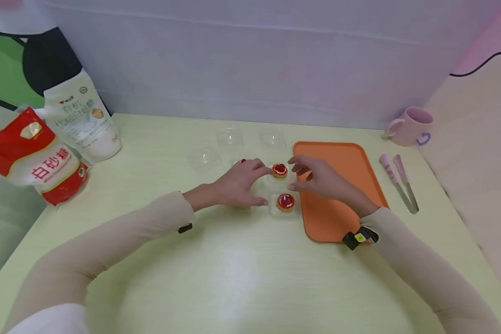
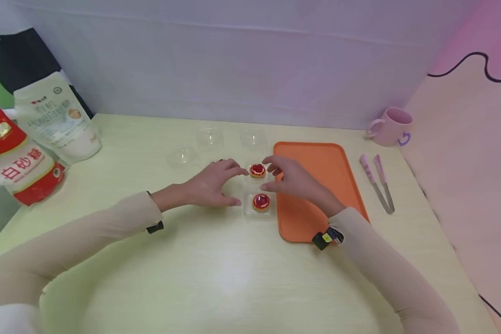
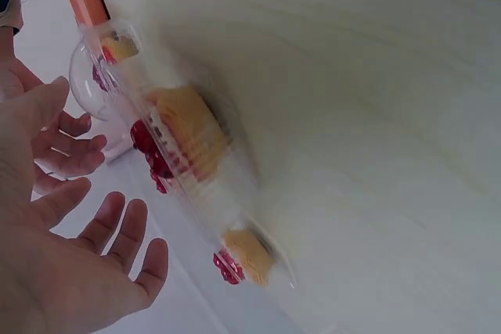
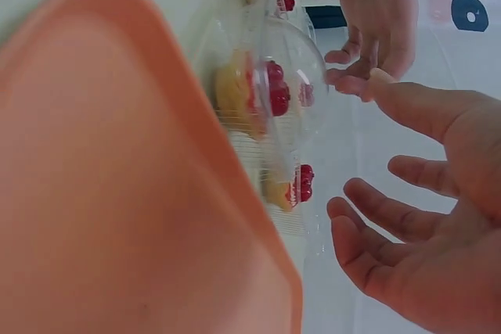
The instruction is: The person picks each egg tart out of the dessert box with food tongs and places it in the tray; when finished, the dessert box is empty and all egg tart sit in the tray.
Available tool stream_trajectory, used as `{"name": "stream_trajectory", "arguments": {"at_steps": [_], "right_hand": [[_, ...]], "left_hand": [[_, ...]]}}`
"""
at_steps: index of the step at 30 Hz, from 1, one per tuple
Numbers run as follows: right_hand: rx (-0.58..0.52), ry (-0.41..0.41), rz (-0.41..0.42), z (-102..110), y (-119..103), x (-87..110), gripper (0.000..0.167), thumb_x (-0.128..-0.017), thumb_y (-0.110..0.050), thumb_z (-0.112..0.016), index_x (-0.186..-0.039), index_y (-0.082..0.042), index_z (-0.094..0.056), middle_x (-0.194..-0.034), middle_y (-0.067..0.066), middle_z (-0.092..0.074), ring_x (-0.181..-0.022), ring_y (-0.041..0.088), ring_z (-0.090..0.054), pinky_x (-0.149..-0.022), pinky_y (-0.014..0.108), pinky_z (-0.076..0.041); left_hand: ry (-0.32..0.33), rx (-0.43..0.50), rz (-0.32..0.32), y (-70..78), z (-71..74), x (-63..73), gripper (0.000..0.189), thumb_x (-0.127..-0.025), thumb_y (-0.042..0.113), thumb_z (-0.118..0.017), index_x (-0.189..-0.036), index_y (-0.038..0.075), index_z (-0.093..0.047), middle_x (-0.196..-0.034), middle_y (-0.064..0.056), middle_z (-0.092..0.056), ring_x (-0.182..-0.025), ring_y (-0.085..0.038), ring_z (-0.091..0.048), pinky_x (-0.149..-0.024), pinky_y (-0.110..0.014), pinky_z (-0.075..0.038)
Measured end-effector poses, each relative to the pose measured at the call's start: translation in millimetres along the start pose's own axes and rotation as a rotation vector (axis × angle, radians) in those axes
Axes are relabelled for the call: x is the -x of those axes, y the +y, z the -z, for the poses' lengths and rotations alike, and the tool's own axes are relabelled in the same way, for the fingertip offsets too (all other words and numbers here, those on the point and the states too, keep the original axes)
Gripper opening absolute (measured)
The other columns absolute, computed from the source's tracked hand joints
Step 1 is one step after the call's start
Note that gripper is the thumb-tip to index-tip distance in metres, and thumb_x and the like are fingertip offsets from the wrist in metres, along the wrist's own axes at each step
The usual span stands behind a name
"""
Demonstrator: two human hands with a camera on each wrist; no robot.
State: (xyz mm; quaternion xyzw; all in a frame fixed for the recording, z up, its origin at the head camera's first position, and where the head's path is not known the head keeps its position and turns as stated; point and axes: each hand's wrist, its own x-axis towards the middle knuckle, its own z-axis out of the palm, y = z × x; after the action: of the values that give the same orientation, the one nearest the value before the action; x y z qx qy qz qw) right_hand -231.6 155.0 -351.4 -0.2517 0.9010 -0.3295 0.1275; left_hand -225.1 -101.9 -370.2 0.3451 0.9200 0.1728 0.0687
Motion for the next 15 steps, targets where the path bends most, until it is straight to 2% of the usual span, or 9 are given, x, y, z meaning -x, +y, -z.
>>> {"name": "stream_trajectory", "arguments": {"at_steps": [4,8,15], "right_hand": [[0.020,-0.013,0.016,-4.2,4.7,8.8,0.064,-0.084,-0.021,-0.081,-0.137,-0.004,-0.052,-0.128,0.018,-0.061,-0.116,0.032,-0.060,-0.096,0.048,-0.052],[0.039,-0.024,0.033,-10.3,6.4,15.2,0.064,-0.080,-0.019,-0.084,-0.135,-0.002,-0.054,-0.130,0.019,-0.061,-0.116,0.034,-0.060,-0.097,0.049,-0.051],[0.091,-0.058,-0.013,-22.7,5.3,23.4,0.065,-0.079,-0.019,-0.085,-0.136,-0.006,-0.057,-0.132,0.010,-0.061,-0.118,0.030,-0.058,-0.097,0.046,-0.051]], "left_hand": [[-0.014,-0.042,-0.031,9.2,-7.9,-4.6,0.078,-0.079,0.049,-0.079,-0.144,0.018,-0.051,-0.129,-0.005,-0.054,-0.118,-0.023,-0.052,-0.102,-0.047,-0.041],[-0.029,-0.056,-0.032,16.4,-13.6,-6.8,0.082,-0.075,0.053,-0.082,-0.143,0.016,-0.052,-0.131,-0.005,-0.053,-0.119,-0.024,-0.050,-0.103,-0.047,-0.040],[-0.052,-0.095,-0.017,22.9,-22.4,-10.5,0.084,-0.072,0.060,-0.081,-0.138,0.016,-0.054,-0.129,-0.004,-0.053,-0.118,-0.023,-0.048,-0.101,-0.048,-0.039]]}}
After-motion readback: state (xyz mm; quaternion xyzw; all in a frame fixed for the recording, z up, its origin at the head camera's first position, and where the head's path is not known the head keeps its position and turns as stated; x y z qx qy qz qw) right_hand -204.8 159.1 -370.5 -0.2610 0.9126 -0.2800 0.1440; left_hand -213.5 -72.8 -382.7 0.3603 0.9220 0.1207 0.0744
